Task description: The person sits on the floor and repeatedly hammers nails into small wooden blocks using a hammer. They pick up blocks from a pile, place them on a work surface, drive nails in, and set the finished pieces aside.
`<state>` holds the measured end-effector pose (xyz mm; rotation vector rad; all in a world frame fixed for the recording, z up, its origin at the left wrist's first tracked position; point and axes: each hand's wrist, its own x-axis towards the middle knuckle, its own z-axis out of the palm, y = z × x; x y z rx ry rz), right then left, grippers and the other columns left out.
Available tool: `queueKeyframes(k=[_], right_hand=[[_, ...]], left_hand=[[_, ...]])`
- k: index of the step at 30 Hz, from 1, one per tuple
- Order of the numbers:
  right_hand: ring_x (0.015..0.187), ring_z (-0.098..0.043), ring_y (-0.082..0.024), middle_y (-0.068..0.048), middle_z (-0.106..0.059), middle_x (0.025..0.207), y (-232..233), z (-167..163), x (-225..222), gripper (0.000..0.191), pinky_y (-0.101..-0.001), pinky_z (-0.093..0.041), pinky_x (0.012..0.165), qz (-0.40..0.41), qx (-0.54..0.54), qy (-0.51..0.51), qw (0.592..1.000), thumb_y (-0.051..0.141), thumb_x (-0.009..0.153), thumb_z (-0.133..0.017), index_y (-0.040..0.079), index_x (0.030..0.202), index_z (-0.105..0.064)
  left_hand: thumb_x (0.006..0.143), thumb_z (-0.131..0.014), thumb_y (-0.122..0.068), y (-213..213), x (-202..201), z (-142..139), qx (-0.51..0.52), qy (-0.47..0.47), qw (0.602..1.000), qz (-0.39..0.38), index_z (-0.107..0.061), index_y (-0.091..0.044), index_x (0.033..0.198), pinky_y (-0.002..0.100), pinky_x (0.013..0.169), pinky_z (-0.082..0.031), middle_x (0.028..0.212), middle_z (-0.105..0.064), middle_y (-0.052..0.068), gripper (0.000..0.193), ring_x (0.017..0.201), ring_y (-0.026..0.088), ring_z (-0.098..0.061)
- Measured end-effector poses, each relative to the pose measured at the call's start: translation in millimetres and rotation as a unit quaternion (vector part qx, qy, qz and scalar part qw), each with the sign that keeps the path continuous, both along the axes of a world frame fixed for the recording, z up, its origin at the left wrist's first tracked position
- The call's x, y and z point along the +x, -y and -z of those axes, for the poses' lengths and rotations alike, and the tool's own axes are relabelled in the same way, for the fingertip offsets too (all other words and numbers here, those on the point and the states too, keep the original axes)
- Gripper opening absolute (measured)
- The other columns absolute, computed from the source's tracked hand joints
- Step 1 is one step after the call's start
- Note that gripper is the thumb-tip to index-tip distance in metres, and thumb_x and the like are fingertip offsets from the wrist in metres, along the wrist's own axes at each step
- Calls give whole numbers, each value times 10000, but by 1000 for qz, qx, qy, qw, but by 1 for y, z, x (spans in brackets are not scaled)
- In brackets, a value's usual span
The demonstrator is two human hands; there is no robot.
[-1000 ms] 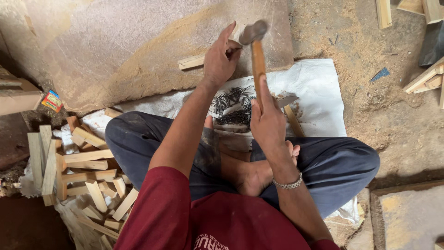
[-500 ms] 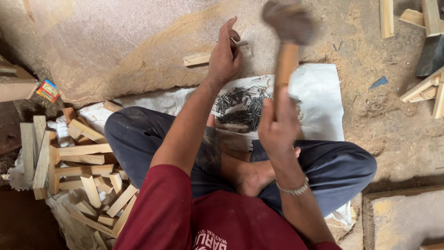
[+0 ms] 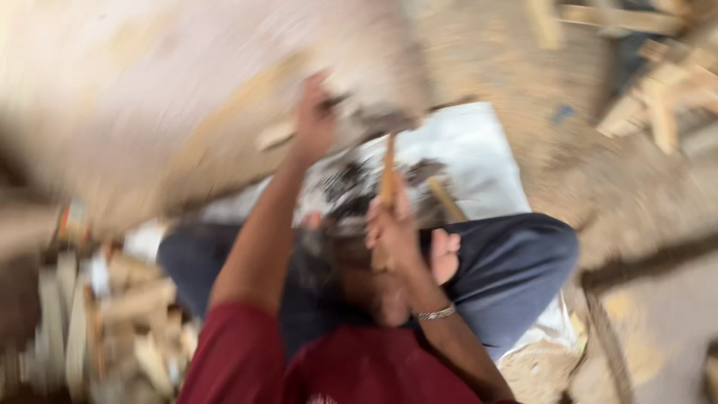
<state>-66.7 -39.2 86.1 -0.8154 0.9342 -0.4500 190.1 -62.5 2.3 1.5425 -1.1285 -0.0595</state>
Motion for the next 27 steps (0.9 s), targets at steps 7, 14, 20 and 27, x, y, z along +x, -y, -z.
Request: queueKeyframes(k=[7, 14, 20, 27], right_hand=[[497, -505, -84, -9, -546, 696, 4, 12, -14, 842, -253, -466, 415, 9, 31, 48, 998, 65, 974, -580, 240, 1674, -145], [502, -500, -74, -6, -556, 707, 9, 11, -14, 829, -244, -462, 423, 18, 49, 94, 994, 86, 999, -588, 210, 1687, -142], [537, -521, -72, 6, -584, 755, 12, 10, -19, 827, -253, -480, 445, -7, 34, 83, 996, 100, 1018, -575, 184, 1678, -84], [525, -515, -68, -16, -569, 711, 11, 16, -18, 846, -243, -480, 443, -9, 44, 87, 995, 73, 989, -548, 194, 1692, -93]], left_hand=[[835, -727, -49, -69, 9, -37, 318, 192, 928, -10, -515, -38, 1466, 543, 1056, -435, 1275, -677, 213, 665, 1188, 415, -588], [944, -730, -132, -36, 11, -34, 282, -94, 940, -169, -629, -2, 1344, 393, 877, -568, 1121, -728, 161, 432, 989, 251, -702], [1016, -840, -182, 154, -51, -90, 219, -472, 850, -82, -555, 109, 1345, 345, 698, -446, 1255, -664, 365, 524, 854, 226, -529], [890, -815, -290, 242, -182, -192, 173, -264, 932, 180, -509, -36, 1414, 401, 1059, -552, 1405, -626, 176, 657, 1280, 254, -637]])
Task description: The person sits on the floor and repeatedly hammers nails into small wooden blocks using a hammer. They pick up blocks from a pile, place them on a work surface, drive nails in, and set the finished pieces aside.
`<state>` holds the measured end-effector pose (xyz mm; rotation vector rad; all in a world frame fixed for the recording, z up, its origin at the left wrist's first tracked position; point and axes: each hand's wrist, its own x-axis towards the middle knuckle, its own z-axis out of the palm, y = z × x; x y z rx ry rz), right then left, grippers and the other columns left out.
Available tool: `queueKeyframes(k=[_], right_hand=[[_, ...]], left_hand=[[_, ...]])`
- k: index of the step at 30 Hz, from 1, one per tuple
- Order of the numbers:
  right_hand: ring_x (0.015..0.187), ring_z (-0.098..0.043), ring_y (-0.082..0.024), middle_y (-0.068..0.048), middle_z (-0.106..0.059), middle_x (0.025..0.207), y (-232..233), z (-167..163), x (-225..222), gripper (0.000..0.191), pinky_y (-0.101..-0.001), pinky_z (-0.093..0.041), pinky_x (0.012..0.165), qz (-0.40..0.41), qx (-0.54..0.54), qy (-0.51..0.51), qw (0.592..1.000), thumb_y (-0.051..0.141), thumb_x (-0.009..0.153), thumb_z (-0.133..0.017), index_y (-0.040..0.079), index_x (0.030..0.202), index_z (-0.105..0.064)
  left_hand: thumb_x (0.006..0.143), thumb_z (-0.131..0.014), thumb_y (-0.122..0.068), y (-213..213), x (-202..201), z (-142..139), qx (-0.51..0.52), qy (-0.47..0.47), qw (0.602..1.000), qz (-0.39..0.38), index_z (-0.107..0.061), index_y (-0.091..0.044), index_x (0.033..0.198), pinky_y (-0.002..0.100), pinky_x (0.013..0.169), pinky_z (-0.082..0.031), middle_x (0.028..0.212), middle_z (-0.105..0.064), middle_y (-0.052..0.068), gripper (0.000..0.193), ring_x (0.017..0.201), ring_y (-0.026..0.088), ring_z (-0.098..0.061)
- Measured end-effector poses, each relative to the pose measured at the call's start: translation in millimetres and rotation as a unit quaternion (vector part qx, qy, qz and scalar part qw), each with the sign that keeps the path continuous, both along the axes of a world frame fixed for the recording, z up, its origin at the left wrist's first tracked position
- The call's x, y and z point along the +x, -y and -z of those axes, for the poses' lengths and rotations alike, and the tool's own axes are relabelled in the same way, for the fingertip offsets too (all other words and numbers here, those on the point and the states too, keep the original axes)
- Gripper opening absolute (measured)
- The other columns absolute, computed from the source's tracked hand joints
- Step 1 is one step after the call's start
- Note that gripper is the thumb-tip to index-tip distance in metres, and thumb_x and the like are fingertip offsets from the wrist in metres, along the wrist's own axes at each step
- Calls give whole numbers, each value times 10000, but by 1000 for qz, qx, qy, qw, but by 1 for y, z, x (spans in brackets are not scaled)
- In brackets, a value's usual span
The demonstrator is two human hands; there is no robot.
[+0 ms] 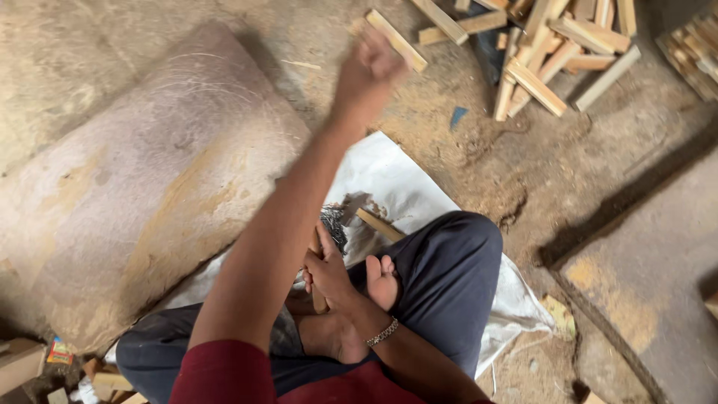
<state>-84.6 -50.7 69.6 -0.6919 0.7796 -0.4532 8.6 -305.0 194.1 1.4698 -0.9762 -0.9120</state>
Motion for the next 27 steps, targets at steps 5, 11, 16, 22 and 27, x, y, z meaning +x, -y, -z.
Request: queueKeyframes(k=[5, 11, 16, 22, 27], right_hand=[[523, -512, -85, -17, -568, 725, -1, 0, 0, 796, -256, -467, 444, 9, -13, -12, 1000, 98, 1011, -564, 206, 1666, -125], [552, -511, -107, -31, -563, 785, -4, 21, 4, 794, -271, -477, 481, -2, -45, -48, 998, 88, 1060, -547, 260, 1687, -92], [577, -509, -126, -44, -559, 834, -7, 22, 4, 796, -284, -486, 512, -39, -43, -43, 997, 80, 1101, -532, 304, 1705, -64], [607, -508, -148, -59, -554, 894, -20, 3, 10, 805, -299, -496, 549, -50, -36, -38, 997, 70, 1150, -514, 358, 1726, -31], [633, -500, -137, -56, -547, 923, -23, 5, 9, 794, -280, -466, 555, -57, -57, -52, 995, 109, 1192, -530, 370, 1745, -24]], left_hand=[[983, -737, -148, -150, 21, 24, -95, 137, 982, 92, -642, -28, 1280, 344, 1013, -586, 1273, -682, 140, 334, 1172, 214, -695], [1032, -689, -47, -400, 139, 63, 18, 128, 960, -250, -713, -20, 1148, 243, 778, -525, 956, -738, 23, 122, 873, 96, -648], [974, -690, -73, -649, 174, 87, 43, 32, 797, -602, -719, -58, 1013, 252, 665, -566, 873, -730, -40, 51, 769, 77, -670], [845, -827, -98, -830, 139, 139, 306, 332, 623, -638, -768, -10, 923, 365, 670, -581, 810, -742, 111, 132, 711, 255, -725], [801, -790, -116, -851, 147, 170, 463, 268, 635, -557, -664, -38, 1247, 432, 1009, -498, 1234, -658, 188, 470, 1161, 364, -612]])
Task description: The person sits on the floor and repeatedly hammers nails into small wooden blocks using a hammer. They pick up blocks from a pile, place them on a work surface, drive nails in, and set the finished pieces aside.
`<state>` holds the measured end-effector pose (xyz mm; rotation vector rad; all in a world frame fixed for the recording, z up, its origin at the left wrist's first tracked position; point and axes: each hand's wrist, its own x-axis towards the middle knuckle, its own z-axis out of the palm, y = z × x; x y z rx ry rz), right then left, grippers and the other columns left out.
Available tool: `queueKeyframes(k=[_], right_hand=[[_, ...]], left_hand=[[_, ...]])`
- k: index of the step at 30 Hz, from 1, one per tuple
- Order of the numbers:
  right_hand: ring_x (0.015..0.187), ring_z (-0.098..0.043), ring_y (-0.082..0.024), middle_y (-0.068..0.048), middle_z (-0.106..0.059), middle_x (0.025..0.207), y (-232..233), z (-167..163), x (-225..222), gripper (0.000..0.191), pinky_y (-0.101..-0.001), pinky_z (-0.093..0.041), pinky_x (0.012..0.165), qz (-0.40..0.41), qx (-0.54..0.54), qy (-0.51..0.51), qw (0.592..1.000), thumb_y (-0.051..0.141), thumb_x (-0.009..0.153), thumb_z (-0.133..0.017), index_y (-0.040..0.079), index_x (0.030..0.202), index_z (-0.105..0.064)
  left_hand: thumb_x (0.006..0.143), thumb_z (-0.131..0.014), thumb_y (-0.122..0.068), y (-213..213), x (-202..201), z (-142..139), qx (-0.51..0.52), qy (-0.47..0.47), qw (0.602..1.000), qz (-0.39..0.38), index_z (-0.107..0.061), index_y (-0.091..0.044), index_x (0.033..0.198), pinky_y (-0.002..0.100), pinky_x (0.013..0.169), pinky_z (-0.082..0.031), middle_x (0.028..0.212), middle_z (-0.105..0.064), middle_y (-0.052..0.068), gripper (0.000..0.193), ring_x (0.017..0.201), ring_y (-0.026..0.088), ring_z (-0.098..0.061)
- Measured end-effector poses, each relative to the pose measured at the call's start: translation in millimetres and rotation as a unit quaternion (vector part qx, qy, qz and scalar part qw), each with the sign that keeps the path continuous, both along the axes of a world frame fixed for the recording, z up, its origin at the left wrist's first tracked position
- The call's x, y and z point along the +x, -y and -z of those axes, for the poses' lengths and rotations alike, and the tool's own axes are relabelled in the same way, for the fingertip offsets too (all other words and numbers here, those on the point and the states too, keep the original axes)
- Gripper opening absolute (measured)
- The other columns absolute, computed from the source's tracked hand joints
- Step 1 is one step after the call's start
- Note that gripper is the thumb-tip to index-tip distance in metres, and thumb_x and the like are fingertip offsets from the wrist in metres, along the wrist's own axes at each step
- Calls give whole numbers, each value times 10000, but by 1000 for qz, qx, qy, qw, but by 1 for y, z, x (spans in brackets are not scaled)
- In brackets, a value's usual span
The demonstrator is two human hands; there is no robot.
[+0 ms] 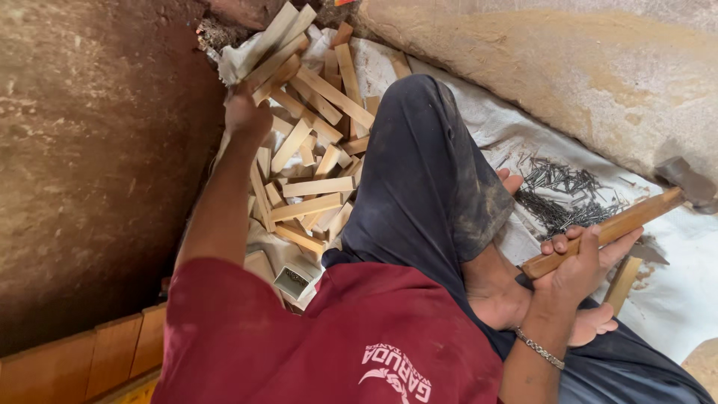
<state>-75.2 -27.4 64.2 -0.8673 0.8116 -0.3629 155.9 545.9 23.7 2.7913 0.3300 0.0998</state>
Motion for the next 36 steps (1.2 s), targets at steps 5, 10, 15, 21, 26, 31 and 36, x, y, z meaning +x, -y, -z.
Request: queueKeyframes(k=[5, 10, 15, 21, 26, 31, 36], right_hand=[[666, -529, -138, -62, -563, 948, 3, 11, -2, 794, -278, -485, 577, 0, 10, 9, 1000, 106, 1208, -510, 409, 1747, -14], [636, -509, -124, -50, -555, 926, 2, 10, 0, 787, -267, -492, 575, -3, -7, -14, 1000, 116, 1202, -499, 430, 1742, -21], [636, -500, -122, -53, -550, 923, -1, 4, 5, 777, -270, -496, 577, -4, -10, -17, 1000, 120, 1207, -490, 415, 1742, -11], [631, -491, -123, -51, -547, 931, -4, 0, 8, 776, -267, -485, 567, -2, -19, -32, 999, 110, 1196, -488, 398, 1742, -16], [631, -492, -124, -50, -539, 927, -4, -1, 8, 775, -271, -490, 573, -2, -25, -33, 999, 110, 1197, -500, 397, 1743, -30], [630, -490, -119, -48, -542, 924, -4, 1, 9, 788, -270, -486, 572, -1, -19, -25, 1000, 106, 1190, -500, 397, 1743, -19], [641, -501, -116, -48, -545, 915, -2, 1, 9, 795, -269, -488, 575, -1, -22, -31, 999, 106, 1187, -503, 390, 1743, -12]], left_hand=[[893, -787, -337, 10, 43, -4, 64, -173, 983, 24, -240, -10, 1550, 554, 1177, -234, 1560, -282, 216, 915, 1445, 431, -242], [891, -791, -338, 6, 75, -11, 80, -213, 972, 63, -158, -11, 1591, 605, 1129, -234, 1522, -239, 284, 999, 1387, 452, -265], [871, -821, -250, -8, 80, -3, 41, -183, 979, 83, -318, 15, 1474, 553, 1137, -324, 1449, -309, 285, 829, 1361, 467, -340], [959, -757, -176, -14, 71, 8, 30, -150, 980, 131, -404, -24, 1468, 549, 1160, -354, 1425, -380, 242, 638, 1307, 414, -443], [803, -843, -160, -4, 72, 11, 80, -124, 981, 124, -405, 10, 1328, 547, 1101, -331, 1350, -395, 239, 704, 1236, 433, -413], [787, -828, -144, 5, 66, 2, 35, -125, 987, 90, -425, -40, 1326, 558, 1097, -344, 1342, -418, 226, 681, 1280, 447, -407], [903, -775, -166, 6, 63, 6, -13, -106, 988, 116, -391, -25, 1350, 559, 1100, -383, 1371, -415, 256, 606, 1311, 462, -422]])
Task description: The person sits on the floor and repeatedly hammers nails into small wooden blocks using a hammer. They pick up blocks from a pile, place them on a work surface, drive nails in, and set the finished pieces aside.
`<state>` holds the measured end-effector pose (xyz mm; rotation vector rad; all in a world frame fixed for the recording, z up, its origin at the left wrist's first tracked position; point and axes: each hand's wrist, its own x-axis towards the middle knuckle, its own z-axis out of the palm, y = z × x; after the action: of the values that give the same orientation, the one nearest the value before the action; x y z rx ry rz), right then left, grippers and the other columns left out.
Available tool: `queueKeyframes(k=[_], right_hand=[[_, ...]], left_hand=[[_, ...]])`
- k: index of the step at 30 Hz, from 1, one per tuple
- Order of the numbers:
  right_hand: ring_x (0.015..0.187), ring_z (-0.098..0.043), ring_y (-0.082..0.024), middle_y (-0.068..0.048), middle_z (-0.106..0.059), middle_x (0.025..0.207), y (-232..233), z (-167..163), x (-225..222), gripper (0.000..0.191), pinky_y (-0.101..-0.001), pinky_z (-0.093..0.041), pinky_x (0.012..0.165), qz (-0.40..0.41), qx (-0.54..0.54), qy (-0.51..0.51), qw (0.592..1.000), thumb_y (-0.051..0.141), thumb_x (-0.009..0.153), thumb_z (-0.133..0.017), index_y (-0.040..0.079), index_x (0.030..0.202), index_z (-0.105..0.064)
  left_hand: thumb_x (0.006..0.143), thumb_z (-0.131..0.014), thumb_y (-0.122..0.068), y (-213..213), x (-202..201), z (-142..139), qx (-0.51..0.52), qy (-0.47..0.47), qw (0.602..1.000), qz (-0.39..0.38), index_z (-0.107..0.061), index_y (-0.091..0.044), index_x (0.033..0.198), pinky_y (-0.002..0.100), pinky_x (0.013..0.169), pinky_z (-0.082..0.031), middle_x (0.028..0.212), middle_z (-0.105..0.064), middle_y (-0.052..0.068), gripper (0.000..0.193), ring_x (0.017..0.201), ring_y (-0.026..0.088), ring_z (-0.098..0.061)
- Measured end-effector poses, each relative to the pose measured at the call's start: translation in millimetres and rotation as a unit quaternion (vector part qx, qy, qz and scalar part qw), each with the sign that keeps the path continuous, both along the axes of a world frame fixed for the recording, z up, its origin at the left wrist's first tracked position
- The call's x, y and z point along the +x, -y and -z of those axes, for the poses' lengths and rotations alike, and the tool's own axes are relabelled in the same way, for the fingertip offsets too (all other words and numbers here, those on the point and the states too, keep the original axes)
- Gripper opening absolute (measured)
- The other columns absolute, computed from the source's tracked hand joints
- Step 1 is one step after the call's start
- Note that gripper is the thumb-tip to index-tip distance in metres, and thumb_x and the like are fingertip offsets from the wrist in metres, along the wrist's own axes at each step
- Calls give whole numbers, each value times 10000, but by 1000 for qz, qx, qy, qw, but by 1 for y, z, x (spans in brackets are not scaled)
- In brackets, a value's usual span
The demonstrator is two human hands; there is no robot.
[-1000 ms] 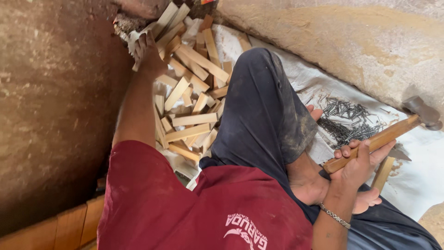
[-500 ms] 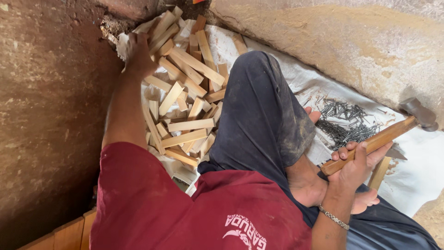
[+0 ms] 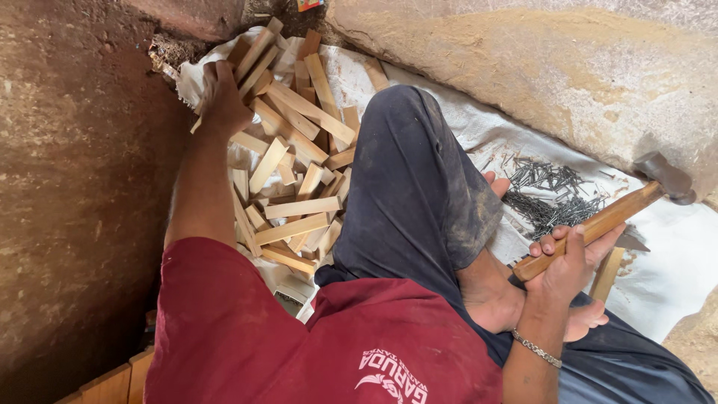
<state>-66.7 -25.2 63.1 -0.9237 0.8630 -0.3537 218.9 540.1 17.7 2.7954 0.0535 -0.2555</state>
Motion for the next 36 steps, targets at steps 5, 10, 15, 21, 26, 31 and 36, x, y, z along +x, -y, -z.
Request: queueKeyframes(k=[5, 10, 15, 21, 26, 31, 36], right_hand=[[654, -503, -112, -46, -546, 922, 0, 1, -1, 800, -265, -484, 585, -6, -13, -1, 1000, 98, 1188, -495, 392, 1755, -12], [633, -503, -123, -52, -545, 922, 1, 1, -2, 798, -277, -496, 576, 2, 1, -1, 1000, 98, 1167, -490, 402, 1731, -15], [650, -502, -122, -55, -539, 944, -1, 2, -1, 808, -283, -502, 589, 1, -1, 10, 1000, 91, 1178, -500, 407, 1740, -13], [652, -506, -127, -64, -537, 941, 1, 2, -2, 812, -281, -493, 582, 1, -3, 1, 1000, 78, 1169, -497, 391, 1741, -12], [636, -499, -125, -62, -538, 927, 3, 3, -1, 811, -279, -492, 573, 3, -2, -5, 1000, 82, 1163, -494, 389, 1734, -7], [645, -498, -127, -57, -537, 932, 3, 2, -3, 821, -287, -494, 583, 4, 5, 10, 1000, 75, 1167, -502, 391, 1737, -2], [650, -496, -126, -56, -530, 932, 5, 3, -3, 822, -288, -492, 584, 2, 1, 9, 1000, 70, 1168, -503, 388, 1743, -9]], left_hand=[[880, -785, -180, -7, 8, 8, 29, -11, 999, 8, -337, -16, 1364, 573, 1111, -334, 1370, -413, 269, 680, 1302, 474, -393], [841, -824, -213, -8, 12, 6, 52, -54, 997, -16, -277, 1, 1434, 579, 1150, -282, 1387, -403, 277, 834, 1304, 466, -382], [671, -908, -170, -8, 13, 1, 39, -50, 997, -43, -292, 4, 1428, 538, 1165, -317, 1406, -384, 240, 991, 1320, 463, -370], [573, -963, -151, -10, 18, -4, 20, -106, 993, -42, -334, -9, 1366, 506, 1103, -424, 1402, -370, 264, 1022, 1311, 455, -409], [656, -901, -128, -7, 13, -12, -18, -108, 993, -51, -346, -34, 1379, 501, 1064, -473, 1305, -584, 258, 916, 1238, 437, -579], [697, -835, -69, 6, 2, -27, 17, -116, 991, -58, -370, -55, 1370, 512, 977, -513, 1242, -626, 276, 818, 1135, 464, -625], [696, -823, -86, 26, -18, -67, -4, -89, 996, 7, -432, -61, 1351, 498, 955, -543, 1175, -684, 253, 763, 1065, 427, -681]])
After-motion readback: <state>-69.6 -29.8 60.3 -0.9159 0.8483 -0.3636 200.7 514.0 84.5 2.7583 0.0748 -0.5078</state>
